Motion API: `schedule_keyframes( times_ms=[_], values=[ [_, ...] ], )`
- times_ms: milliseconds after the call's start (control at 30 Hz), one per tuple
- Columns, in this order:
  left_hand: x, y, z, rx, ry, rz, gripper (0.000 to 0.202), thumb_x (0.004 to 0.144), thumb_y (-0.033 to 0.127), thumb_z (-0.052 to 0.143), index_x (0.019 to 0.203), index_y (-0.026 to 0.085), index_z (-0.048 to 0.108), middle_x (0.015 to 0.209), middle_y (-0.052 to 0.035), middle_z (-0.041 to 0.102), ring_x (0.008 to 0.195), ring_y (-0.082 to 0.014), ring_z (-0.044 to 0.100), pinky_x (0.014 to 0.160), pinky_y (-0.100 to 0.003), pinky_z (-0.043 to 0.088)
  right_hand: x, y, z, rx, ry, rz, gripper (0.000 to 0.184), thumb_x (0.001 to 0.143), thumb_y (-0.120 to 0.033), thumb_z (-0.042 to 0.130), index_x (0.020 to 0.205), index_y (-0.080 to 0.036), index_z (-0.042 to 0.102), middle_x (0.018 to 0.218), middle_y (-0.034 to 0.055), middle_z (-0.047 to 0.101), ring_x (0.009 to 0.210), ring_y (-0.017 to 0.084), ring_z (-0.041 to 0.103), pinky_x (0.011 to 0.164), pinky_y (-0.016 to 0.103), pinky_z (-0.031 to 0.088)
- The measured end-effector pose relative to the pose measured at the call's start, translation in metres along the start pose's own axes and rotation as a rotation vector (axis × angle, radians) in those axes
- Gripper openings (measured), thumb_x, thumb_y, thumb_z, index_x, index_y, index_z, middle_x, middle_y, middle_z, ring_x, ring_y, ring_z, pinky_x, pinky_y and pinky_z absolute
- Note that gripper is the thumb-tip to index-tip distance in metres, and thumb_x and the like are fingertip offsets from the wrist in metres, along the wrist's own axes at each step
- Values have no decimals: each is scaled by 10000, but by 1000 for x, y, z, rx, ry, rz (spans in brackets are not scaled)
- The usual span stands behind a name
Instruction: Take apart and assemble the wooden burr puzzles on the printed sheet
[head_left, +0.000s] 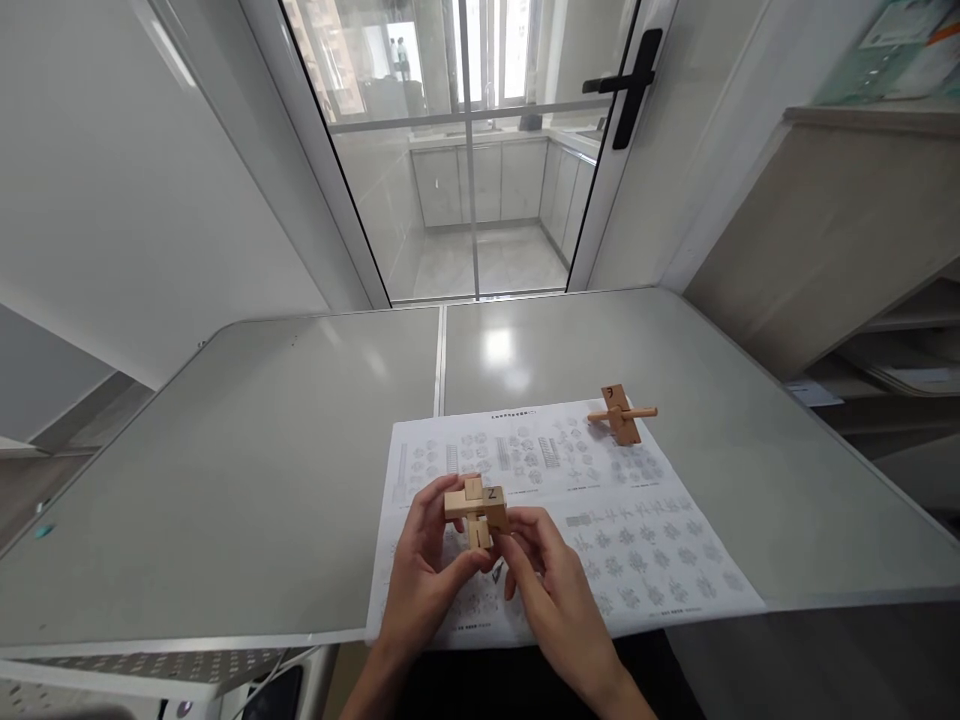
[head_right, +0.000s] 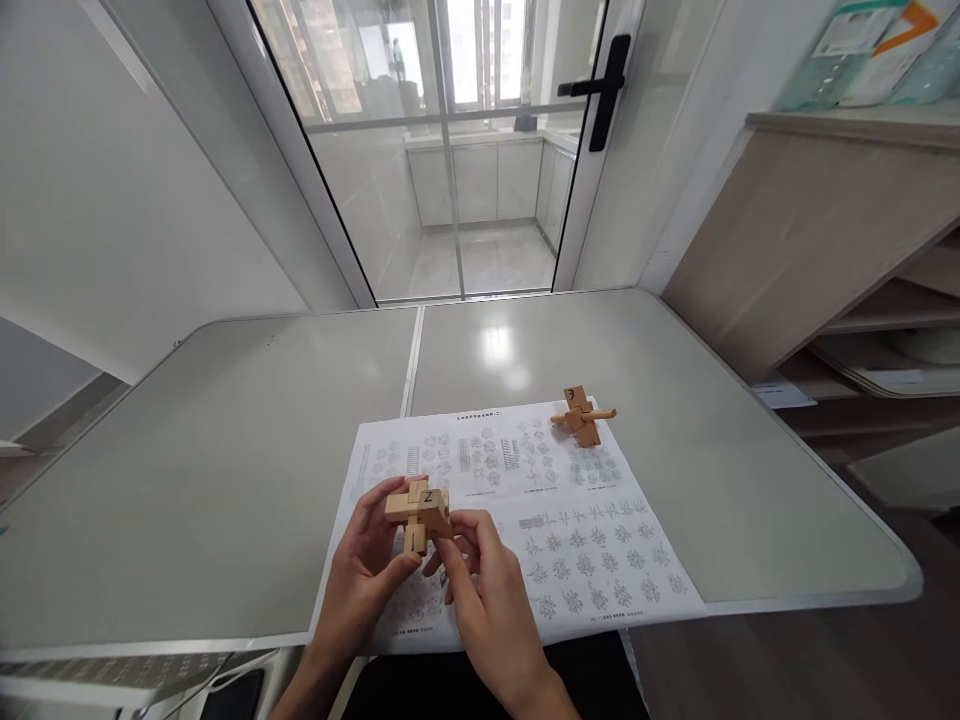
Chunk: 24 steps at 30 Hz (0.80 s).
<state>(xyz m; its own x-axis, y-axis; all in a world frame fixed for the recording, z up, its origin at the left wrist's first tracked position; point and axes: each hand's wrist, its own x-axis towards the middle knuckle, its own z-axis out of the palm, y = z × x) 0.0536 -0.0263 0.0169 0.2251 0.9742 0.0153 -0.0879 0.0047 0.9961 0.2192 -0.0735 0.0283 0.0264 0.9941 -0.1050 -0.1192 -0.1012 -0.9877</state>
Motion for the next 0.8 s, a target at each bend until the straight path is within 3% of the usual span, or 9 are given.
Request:
schedule_keyframes(
  times_ms=[267,400,500,600,800],
  values=[
    [-2,-1,1,52,-63,18,739,796,364,919,1431,285,550,1501,-125,613,1405,-339,571,1191,-441,416,2,-1,-1,91,-44,16,372,1047,-584,576,1108,-219,618,857,46,722,639,157,618,568,283,486],
    [-3,2,3,88,-44,40,703,828,345,895,1431,314,536,1504,-100,608,1404,-313,570,1203,-439,411,2,-3,-12,260,-138,126,469,1011,-599,635,1306,-235,641,1080,87,761,682,164,669,686,342,566],
    [-4,3,5,158,-65,80,694,833,315,893,1428,329,536,1505,-89,607,1409,-311,563,1202,-453,418,1,-2,-20,308,-160,181,518,1022,-624,601,1370,-246,662,1254,125,741,841,219,735,808,401,574],
    [-5,3,5,258,-90,130,704,828,290,899,1434,330,543,1505,-92,610,1417,-324,550,1199,-476,418,2,-2,-22,323,-156,196,544,1019,-654,580,1352,-237,689,1244,138,751,970,279,744,830,420,567],
    [-4,6,8,339,-173,162,732,797,298,927,1426,353,555,1468,-67,639,1359,-313,594,1160,-470,462,4,-14,-27,292,-226,154,434,1006,-562,653,1285,-239,733,1228,108,761,1177,306,691,1044,445,522]
  ],
)
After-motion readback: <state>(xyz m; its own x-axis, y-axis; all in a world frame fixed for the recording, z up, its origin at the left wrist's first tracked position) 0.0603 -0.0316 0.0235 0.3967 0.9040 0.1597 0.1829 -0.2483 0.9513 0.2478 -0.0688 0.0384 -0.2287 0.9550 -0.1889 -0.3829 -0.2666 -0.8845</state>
